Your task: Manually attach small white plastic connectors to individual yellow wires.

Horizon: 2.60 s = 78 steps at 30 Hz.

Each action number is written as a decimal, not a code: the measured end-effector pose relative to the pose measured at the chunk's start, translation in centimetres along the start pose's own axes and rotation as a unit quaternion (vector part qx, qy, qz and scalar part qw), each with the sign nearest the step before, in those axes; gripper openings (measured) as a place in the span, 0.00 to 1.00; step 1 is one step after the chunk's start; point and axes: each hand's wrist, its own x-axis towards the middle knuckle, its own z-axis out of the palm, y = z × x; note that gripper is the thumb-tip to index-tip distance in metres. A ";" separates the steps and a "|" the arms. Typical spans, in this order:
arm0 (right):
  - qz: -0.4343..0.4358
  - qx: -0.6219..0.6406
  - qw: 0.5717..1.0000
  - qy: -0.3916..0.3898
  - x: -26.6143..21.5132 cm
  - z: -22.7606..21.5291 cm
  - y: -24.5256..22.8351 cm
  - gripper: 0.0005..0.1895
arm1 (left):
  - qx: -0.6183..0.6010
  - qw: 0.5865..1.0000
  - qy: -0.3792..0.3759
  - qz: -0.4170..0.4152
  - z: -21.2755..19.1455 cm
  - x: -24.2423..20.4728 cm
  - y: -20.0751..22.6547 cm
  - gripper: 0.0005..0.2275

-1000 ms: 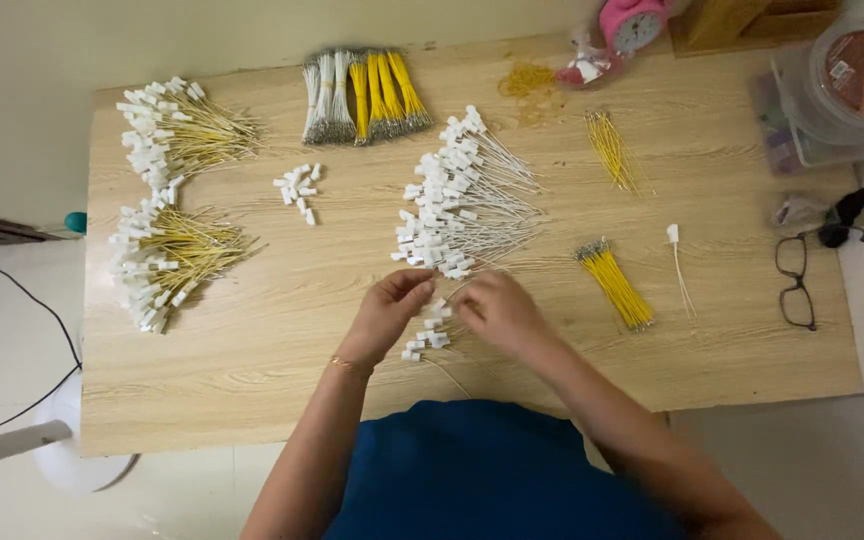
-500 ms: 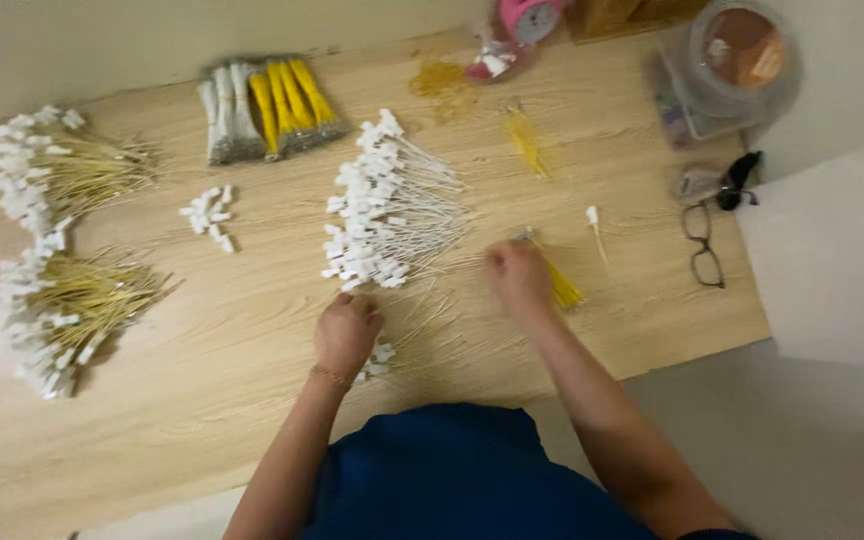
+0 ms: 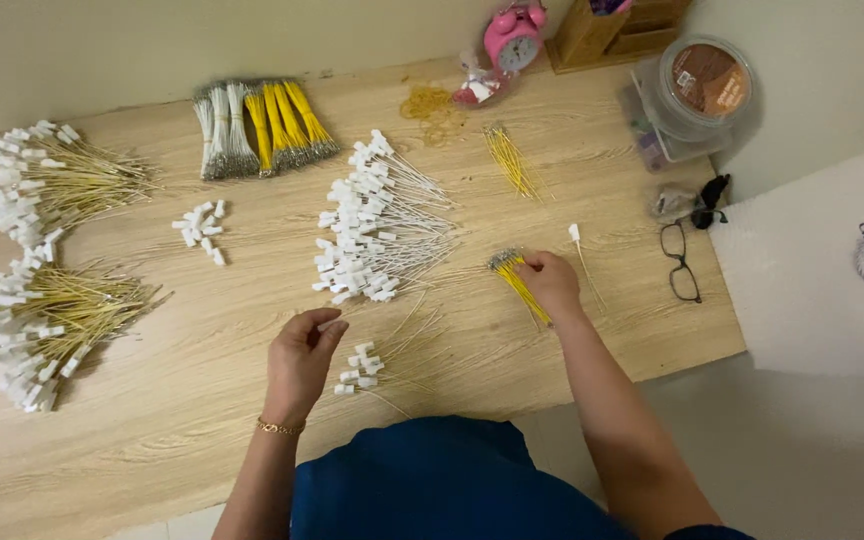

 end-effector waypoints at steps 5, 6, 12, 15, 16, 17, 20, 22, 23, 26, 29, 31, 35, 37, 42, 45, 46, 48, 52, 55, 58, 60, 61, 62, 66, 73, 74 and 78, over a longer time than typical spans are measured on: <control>-0.004 0.023 0.999 0.029 -0.6 -1.7 -0.8 0.15 | -0.085 0.996 0.001 0.004 -0.5 -0.8 1.3 0.09; 0.010 0.013 0.999 0.033 -0.5 -1.9 -0.8 0.15 | -0.098 0.995 -0.002 0.002 -0.4 -0.7 1.1 0.09; -0.041 0.035 0.995 0.082 -1.0 -3.5 -2.1 0.12 | -0.101 0.995 -0.016 0.009 -0.3 -1.4 2.0 0.10; -0.056 0.098 0.989 0.098 -1.6 -4.6 -3.6 0.14 | -0.102 0.994 -0.019 0.013 -0.3 -1.4 1.3 0.10; -0.056 0.098 0.989 0.098 -1.6 -5.0 -3.8 0.14 | -0.103 0.994 -0.019 0.014 -0.1 -1.3 1.1 0.10; -0.068 0.097 0.988 0.101 -1.5 -5.3 -4.1 0.13 | -0.109 0.994 -0.013 0.020 0.0 -1.3 0.9 0.09; -0.081 0.105 0.984 0.116 -1.4 -6.2 -4.9 0.11 | -0.120 0.992 -0.001 0.031 0.1 -1.5 1.4 0.08; -0.084 0.116 0.982 0.126 -1.6 -6.6 -5.7 0.11 | -0.124 0.992 0.007 0.038 0.1 -1.7 2.1 0.08; -0.075 0.185 0.974 0.109 -1.7 -6.6 -6.4 0.10 | -0.121 0.991 0.006 0.050 0.0 -1.7 2.5 0.08; -0.058 0.327 0.943 0.024 -4.2 -7.1 -10.8 0.08 | -0.122 0.990 -0.002 0.071 0.5 -1.6 3.2 0.09; -0.062 0.439 0.888 -0.122 -6.5 -6.0 -13.9 0.04 | -0.145 0.985 -0.029 0.086 1.2 -1.5 4.2 0.10; -0.079 0.476 0.852 -0.204 -8.3 -4.7 -15.9 0.03 | -0.166 0.981 -0.040 0.092 1.5 -1.7 5.4 0.12; -0.138 0.445 0.828 -0.311 -11.7 -3.3 -20.0 0.04 | -0.231 0.965 -0.069 0.101 1.5 -2.0 7.4 0.14; -0.175 0.406 0.833 -0.332 -12.5 -3.2 -21.0 0.05 | -0.256 0.958 -0.069 0.110 1.4 -2.0 7.4 0.14; -0.236 0.316 0.862 -0.317 -13.6 -4.3 -22.3 0.08 | -0.254 0.962 -0.070 0.074 1.1 -1.8 6.4 0.09; -0.244 0.310 0.864 -0.313 -13.8 -4.4 -22.6 0.10 | -0.265 0.960 -0.079 0.050 0.7 -2.4 7.1 0.09; -0.245 0.310 0.864 -0.312 -13.6 -4.2 -22.3 0.10 | -0.265 0.960 -0.079 0.051 0.9 -2.4 7.0 0.09; -0.258 0.307 0.863 -0.307 -13.3 -3.7 -21.8 0.09 | -0.257 0.961 -0.084 0.061 1.2 -2.3 6.7 0.08; -0.260 0.313 0.865 -0.293 -13.8 -3.9 -22.1 0.08 | -0.229 0.967 -0.081 0.078 0.8 -3.0 7.6 0.07; -0.247 0.325 0.871 -0.272 -13.7 -3.4 -21.8 0.07 | -0.182 0.973 -0.072 0.121 0.7 -3.1 7.9 0.05; -0.240 0.326 0.871 -0.278 -13.9 -3.6 -22.0 0.06 | -0.149 0.975 -0.047 0.158 0.4 -3.4 8.3 0.03; -0.235 0.287 0.888 -0.271 -14.2 -4.2 -22.5 0.05 | -0.034 0.974 -0.012 0.223 -0.2 -3.9 9.4 0.02; -0.234 0.287 0.888 -0.271 -14.2 -4.2 -22.7 0.05 | -0.034 0.974 -0.013 0.222 -0.1 -3.9 9.3 0.02; -0.228 0.292 0.888 -0.273 -14.3 -4.3 -22.9 0.05 | -0.003 0.969 0.000 0.245 0.0 -3.9 9.3 0.02; -0.253 0.249 0.908 -0.222 -14.5 -3.6 -22.3 0.06 | 0.024 0.972 0.009 0.235 0.6 -3.5 8.6 0.03; -0.298 0.176 0.930 -0.122 -15.5 -4.8 -23.5 0.06 | -0.365 0.926 -0.096 0.009 1.4 -2.7 6.7 0.12; -0.315 0.177 0.924 -0.125 -15.6 -5.0 -23.6 0.05 | -0.402 0.909 -0.109 -0.005 1.3 -2.7 6.6 0.13; -0.349 0.176 0.915 -0.104 -16.2 -5.4 -24.3 0.04 | -0.472 0.870 -0.137 -0.033 1.1 -2.9 7.2 0.15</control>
